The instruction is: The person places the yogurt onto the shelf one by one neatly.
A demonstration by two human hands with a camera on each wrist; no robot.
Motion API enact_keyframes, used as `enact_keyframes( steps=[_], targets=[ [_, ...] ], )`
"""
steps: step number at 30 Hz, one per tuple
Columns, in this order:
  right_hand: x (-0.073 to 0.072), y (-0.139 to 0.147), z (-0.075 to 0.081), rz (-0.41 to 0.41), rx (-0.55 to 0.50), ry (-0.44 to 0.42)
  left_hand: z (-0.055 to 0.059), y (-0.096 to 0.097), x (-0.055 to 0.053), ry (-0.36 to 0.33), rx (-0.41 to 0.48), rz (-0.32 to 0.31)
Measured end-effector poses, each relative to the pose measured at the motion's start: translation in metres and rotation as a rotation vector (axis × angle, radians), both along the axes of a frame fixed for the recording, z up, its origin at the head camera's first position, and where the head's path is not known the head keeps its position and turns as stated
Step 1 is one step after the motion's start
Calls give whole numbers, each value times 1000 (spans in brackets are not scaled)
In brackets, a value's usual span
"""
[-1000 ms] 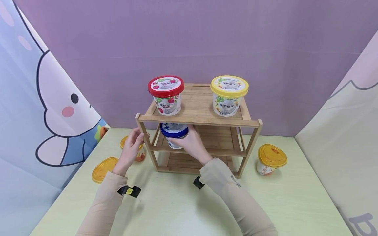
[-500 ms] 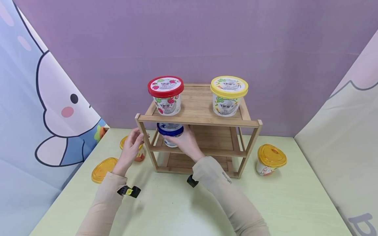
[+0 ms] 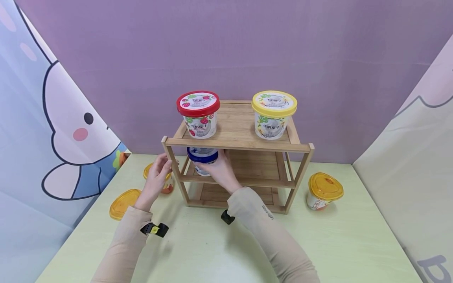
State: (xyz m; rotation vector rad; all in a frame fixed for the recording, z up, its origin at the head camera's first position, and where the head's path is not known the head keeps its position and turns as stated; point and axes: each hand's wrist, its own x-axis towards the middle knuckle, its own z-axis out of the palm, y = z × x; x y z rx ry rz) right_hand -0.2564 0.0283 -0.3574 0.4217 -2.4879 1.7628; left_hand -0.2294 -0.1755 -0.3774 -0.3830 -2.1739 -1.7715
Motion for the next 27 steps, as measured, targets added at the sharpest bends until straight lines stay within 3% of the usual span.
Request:
enact_keyframes(
  steps=[11, 27],
  targets=[
    [1, -3, -3, -32, 5, 9, 0, 1, 0, 6, 1, 4],
    [0, -3, -4, -13, 16, 20, 2, 1, 1, -25, 18, -4]
  ],
)
